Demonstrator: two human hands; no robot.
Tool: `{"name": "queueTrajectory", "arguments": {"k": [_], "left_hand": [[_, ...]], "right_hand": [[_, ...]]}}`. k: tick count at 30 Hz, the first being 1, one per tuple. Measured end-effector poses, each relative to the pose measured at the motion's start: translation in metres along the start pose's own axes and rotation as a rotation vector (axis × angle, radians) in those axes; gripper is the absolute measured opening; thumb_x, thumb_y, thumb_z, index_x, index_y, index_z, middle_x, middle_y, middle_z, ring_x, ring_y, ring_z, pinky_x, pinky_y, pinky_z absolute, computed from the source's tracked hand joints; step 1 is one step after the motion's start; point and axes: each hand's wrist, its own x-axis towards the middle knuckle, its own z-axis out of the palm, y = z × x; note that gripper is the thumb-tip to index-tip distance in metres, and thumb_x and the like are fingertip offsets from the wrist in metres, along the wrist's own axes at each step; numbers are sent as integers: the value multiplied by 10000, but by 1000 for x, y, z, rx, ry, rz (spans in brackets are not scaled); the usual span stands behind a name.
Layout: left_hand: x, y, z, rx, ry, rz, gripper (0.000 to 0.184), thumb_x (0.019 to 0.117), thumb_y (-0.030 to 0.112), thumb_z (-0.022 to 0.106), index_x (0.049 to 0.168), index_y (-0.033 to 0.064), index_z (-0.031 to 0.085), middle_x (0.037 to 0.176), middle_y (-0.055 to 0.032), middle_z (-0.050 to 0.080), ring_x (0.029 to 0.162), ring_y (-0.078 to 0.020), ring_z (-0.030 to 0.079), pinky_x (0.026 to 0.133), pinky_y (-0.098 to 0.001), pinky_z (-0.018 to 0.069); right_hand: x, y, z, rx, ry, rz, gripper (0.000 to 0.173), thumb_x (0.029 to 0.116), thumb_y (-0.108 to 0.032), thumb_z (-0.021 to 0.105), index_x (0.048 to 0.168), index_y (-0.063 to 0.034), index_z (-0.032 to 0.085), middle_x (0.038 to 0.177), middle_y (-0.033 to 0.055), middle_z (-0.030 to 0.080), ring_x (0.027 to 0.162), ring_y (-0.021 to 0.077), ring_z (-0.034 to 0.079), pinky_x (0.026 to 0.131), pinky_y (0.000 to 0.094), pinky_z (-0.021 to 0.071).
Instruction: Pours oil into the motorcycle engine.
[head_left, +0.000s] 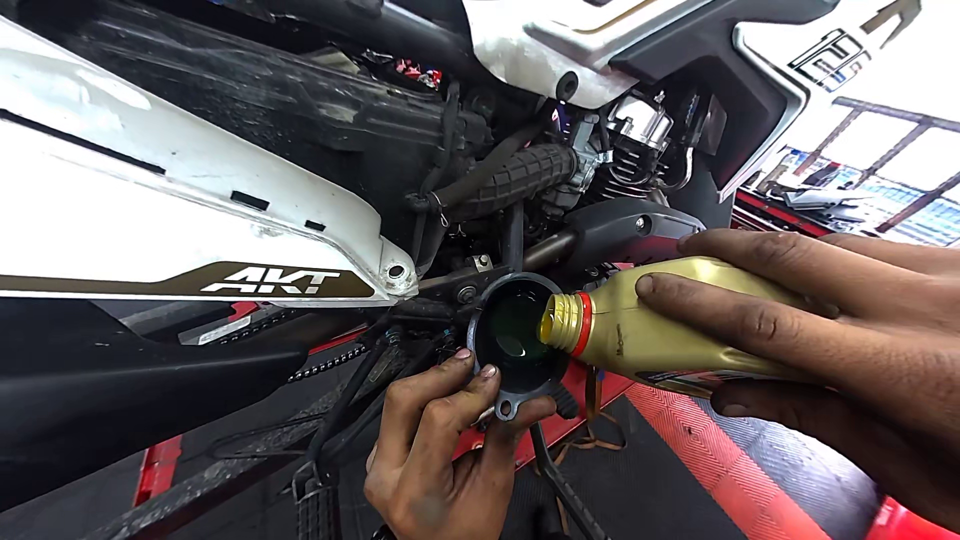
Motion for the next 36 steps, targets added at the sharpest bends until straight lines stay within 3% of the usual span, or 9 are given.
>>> {"name": "queueTrajectory", "arguments": {"k": [22,36], "left_hand": [[0,1,-1,18,-11,0,310,803,384,882,924,139,737,1065,38,647,817,-2,647,639,-110,559],[0,1,-1,24,-5,9,316,795,380,887,917,128,739,1063,28,649,779,6,628,597,-95,527]], "right_hand": [[-3,0,6,12,46,-9,581,957,-457,568,1521,-339,489,1419,178,547,994,401,659,621,529,530],[-3,-2,6,13,58,-8,584,940,-391,603,1512,-333,503,1433,177,535,1008,409,649,622,522,526]]}}
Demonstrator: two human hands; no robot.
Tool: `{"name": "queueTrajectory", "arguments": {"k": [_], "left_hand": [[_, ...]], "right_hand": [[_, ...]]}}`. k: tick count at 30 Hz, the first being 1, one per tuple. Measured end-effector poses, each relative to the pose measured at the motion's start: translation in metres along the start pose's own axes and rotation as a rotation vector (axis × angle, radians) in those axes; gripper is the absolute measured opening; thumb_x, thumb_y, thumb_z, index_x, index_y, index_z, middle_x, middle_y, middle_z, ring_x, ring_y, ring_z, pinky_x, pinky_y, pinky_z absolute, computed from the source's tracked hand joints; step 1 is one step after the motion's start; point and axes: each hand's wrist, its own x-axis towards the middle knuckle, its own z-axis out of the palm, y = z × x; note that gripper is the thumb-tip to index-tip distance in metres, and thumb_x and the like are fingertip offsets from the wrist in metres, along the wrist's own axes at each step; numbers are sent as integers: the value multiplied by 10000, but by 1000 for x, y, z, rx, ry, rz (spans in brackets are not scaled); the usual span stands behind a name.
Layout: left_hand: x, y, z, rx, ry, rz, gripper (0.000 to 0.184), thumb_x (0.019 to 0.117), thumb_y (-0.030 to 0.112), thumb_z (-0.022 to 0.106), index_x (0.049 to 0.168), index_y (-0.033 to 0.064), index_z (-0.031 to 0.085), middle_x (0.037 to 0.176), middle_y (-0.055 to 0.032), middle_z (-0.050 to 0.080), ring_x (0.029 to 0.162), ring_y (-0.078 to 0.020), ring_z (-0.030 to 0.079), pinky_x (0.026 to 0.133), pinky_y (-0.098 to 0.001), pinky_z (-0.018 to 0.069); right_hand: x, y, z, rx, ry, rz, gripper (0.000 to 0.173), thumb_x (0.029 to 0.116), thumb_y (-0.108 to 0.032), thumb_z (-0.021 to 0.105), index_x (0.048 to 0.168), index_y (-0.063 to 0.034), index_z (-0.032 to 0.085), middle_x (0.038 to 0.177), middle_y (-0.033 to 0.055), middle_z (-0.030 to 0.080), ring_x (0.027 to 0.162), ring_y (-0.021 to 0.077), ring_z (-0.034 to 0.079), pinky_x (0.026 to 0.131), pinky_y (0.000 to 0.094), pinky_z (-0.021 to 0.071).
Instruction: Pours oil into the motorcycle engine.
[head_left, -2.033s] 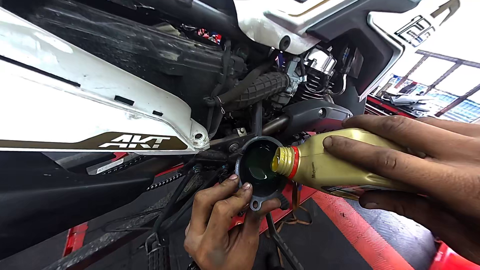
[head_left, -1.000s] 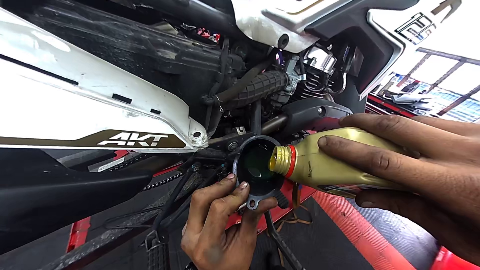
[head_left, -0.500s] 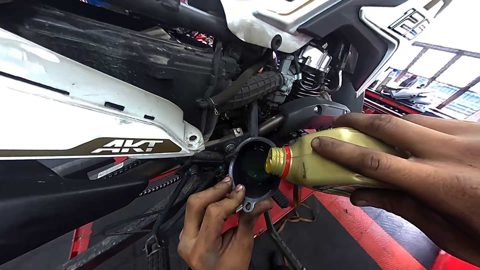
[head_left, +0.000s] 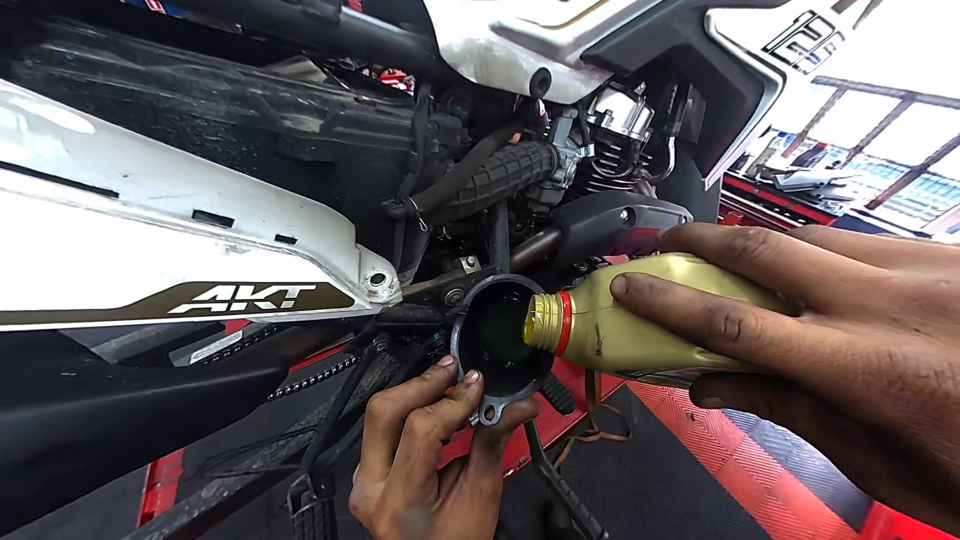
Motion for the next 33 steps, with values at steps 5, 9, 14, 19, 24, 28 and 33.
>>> {"name": "queueTrajectory", "arguments": {"k": [5,9,14,19,24,28,33], "left_hand": [[1,-1,0,-4,-7,4,312,802,378,883,926,128,745,1064,30,647,779,11,625,599,-91,524],[0,-1,2,-18,0,3,319,798,386,886,929,132,744,1060,33,646,776,12,622,601,-93,525],[1,-2,2,-16,-1,13,318,806,388,881,923,131,735,1059,30,650,797,3,632,625,-103,537],[2,-1,2,-18,-12,9,315,807,384,881,918,129,733,1055,30,647,790,7,632,604,-97,533],[2,0,1,-6,-4,8,310,807,388,879,917,134,738,1050,31,655,769,12,623,584,-91,512],[3,0,1,-3,-7,8,315,816,397,871,919,128,746,1048,24,661,771,18,614,580,-87,494],[2,0,1,-1,-9,11,316,804,387,883,919,127,745,1046,19,661,770,12,622,576,-93,505]], "right_hand": [[0,-2,-1,-24,2,-4,582,942,-379,608,1512,-325,500,1428,187,532,997,417,646,604,514,519],[0,-2,-1,-31,-1,-7,575,951,-374,595,1515,-333,494,1434,192,531,1028,420,645,631,523,530],[0,-2,0,-53,1,-13,581,962,-385,589,1530,-345,472,1467,194,510,1028,430,640,636,530,526],[3,-2,-4,-80,-18,-18,577,961,-383,600,1523,-332,481,1468,205,504,1026,445,638,636,535,530],[7,-2,-9,-98,-61,-30,566,973,-445,596,1519,-367,471,1481,211,497,1067,471,633,688,572,544],[9,-3,-10,-105,-54,-34,567,963,-447,614,1509,-365,482,1477,211,498,1035,466,636,675,565,537],[11,-4,-10,-139,-39,-44,561,963,-441,612,1504,-367,487,1475,210,499,1021,466,639,670,568,525]]}}
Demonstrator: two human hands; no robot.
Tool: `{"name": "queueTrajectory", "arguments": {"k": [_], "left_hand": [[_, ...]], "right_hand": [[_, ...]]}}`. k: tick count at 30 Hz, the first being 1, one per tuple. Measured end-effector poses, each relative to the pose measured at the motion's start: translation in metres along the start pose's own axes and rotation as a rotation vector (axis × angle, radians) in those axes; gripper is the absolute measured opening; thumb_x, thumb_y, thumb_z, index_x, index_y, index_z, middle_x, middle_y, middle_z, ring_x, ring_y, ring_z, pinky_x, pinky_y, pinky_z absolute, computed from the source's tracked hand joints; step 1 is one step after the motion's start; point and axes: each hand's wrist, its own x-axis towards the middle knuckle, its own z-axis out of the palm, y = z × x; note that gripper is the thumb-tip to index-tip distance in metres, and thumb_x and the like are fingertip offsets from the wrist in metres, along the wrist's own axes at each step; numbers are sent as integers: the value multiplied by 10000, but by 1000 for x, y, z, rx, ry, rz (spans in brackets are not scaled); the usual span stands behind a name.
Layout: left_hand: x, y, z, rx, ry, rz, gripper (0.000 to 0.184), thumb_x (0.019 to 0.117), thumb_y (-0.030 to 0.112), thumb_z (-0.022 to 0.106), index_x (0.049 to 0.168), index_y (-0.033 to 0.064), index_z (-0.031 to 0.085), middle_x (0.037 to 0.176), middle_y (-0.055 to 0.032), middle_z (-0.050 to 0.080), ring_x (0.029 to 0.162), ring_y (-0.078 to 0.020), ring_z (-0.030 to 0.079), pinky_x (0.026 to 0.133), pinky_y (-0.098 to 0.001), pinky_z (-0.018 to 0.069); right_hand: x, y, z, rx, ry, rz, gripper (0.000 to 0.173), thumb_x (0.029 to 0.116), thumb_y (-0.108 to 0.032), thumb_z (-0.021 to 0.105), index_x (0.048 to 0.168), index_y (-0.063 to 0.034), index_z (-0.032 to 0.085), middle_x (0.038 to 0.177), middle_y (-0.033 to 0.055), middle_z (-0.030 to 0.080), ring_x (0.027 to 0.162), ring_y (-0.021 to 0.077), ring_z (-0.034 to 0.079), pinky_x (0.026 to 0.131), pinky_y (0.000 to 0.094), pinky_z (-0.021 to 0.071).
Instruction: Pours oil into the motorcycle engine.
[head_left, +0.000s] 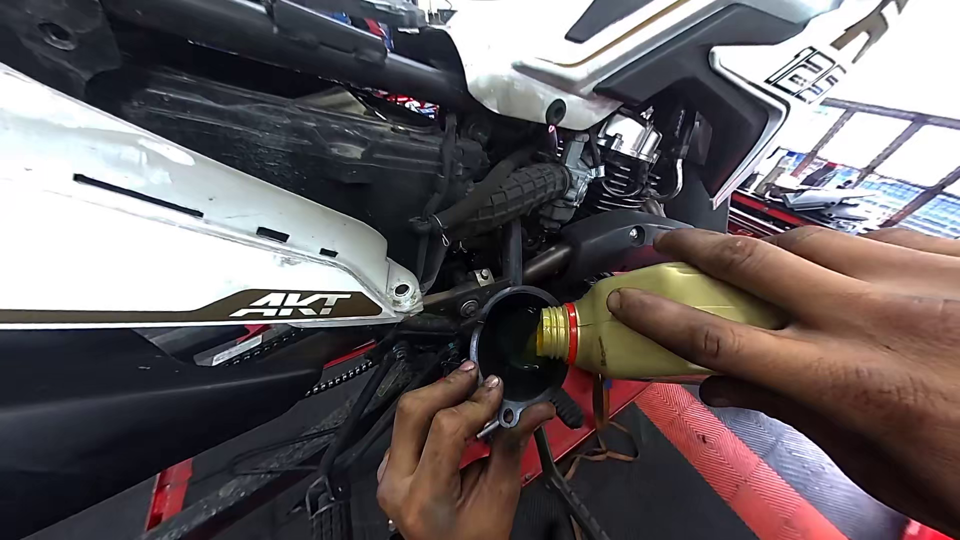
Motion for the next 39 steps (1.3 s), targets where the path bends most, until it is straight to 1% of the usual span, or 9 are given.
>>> {"name": "queueTrajectory", "arguments": {"k": [3,6,10,14,20,23,27,31,39], "left_hand": [[0,1,0,1,1,-4,315,807,390,879,915,126,746,1045,19,663,763,17,614,572,-90,491],[0,1,0,-1,1,-3,315,805,378,883,918,116,749,1044,11,664,761,14,615,572,-90,494],[1,0,0,-5,-1,6,308,809,372,881,926,123,743,1048,21,662,763,11,611,585,-95,499],[1,0,0,-12,1,10,307,809,368,882,932,122,745,1049,19,662,767,7,610,592,-99,501],[0,1,1,-8,7,1,306,810,374,880,929,128,744,1051,29,662,762,13,605,588,-95,493],[0,1,1,-12,11,0,306,808,373,882,924,128,741,1059,25,663,762,12,608,577,-93,490],[0,2,1,-10,13,-3,304,812,375,878,924,126,745,1050,25,663,780,9,616,593,-93,502],[0,2,1,-14,11,-7,303,810,375,880,925,128,746,1053,26,663,767,12,610,578,-91,491],[0,2,1,2,9,6,304,811,366,880,928,119,748,1041,22,661,754,10,605,587,-97,499]], "right_hand": [[1,0,-1,-14,14,-14,565,952,-417,627,1498,-354,496,1455,196,513,983,453,642,636,559,516],[1,0,0,-10,26,-19,566,949,-416,631,1497,-358,501,1463,194,511,976,450,643,638,555,515],[1,0,-1,2,3,-9,551,961,-443,613,1494,-366,498,1480,210,498,1010,470,640,684,583,524],[-1,1,0,2,-2,-6,551,973,-455,600,1505,-364,486,1484,222,494,1037,474,638,688,574,526],[-4,1,2,7,-17,13,593,959,-463,630,1521,-374,464,1493,226,484,1066,485,629,706,589,538],[-5,1,3,17,-7,7,595,954,-459,635,1517,-365,467,1479,228,490,1069,485,626,702,590,533],[-5,2,3,25,-2,4,598,950,-439,644,1517,-357,471,1476,235,491,1054,486,629,701,588,532],[-5,3,4,22,5,1,596,950,-425,638,1517,-349,470,1473,223,492,1066,484,625,694,583,535],[-6,2,4,26,3,6,565,972,-431,607,1517,-371,471,1477,213,498,1058,473,630,701,582,531]]}}
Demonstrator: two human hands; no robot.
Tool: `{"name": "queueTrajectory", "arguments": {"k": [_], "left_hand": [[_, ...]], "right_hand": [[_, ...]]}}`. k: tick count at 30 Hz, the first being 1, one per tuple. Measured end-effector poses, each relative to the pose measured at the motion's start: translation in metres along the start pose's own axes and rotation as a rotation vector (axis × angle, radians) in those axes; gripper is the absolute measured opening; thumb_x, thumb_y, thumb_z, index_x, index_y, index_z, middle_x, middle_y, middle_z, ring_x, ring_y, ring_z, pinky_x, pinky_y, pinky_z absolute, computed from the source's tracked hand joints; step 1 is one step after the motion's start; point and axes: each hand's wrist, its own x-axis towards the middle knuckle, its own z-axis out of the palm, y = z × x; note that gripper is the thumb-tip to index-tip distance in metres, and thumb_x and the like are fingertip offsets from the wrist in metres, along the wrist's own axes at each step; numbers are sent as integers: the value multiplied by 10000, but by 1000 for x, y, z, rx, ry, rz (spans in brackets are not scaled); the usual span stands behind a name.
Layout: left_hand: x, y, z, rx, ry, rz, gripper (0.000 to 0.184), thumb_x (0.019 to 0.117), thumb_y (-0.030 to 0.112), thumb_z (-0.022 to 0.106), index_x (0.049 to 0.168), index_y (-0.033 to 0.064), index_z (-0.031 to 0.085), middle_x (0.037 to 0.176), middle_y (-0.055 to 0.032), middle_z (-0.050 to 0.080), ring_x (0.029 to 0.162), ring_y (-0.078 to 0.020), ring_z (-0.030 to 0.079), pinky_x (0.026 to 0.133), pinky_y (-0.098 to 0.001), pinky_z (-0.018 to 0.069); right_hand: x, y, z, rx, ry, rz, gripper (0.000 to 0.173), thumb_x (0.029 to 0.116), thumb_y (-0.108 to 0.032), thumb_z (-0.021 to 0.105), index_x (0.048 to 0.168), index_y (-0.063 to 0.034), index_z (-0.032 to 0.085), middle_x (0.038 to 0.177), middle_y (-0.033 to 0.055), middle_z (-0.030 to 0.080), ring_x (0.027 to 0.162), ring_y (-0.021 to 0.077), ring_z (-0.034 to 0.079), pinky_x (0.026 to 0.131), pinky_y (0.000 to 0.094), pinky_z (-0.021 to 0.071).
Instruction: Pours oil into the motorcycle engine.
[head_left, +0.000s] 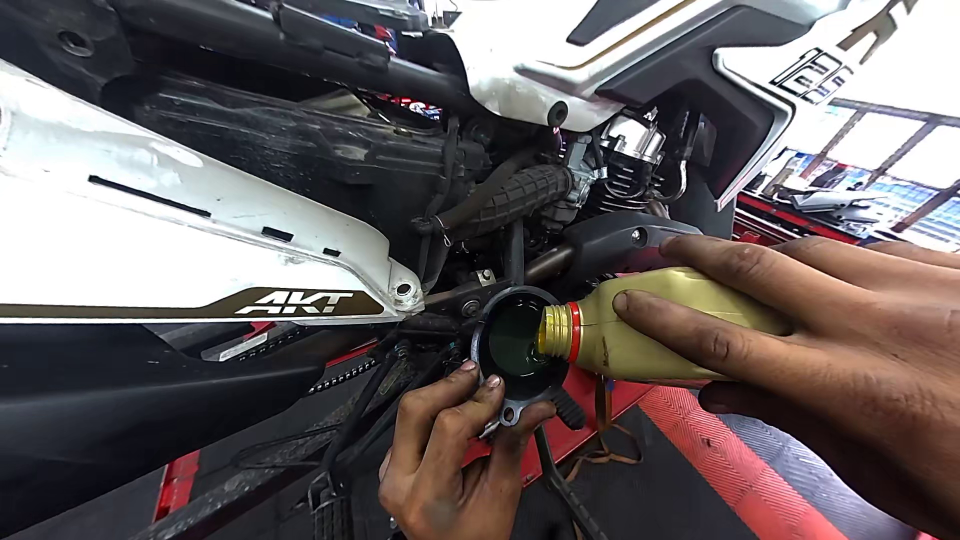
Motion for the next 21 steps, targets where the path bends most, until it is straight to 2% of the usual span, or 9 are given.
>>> {"name": "queueTrajectory", "arguments": {"k": [11,21], "left_hand": [[0,1,2,16,4,3,303,813,373,877,914,118,749,1033,16,656,747,21,598,570,-85,482],[1,1,3,12,1,9,293,813,362,878,910,122,739,1033,26,651,743,24,596,580,-82,487]], "right_hand": [[2,2,0,-13,25,-4,539,984,-454,569,1509,-365,485,1486,196,499,1038,456,639,671,568,529],[4,4,-1,-21,34,-21,541,961,-387,579,1497,-377,503,1456,182,520,961,431,648,631,548,520]]}}
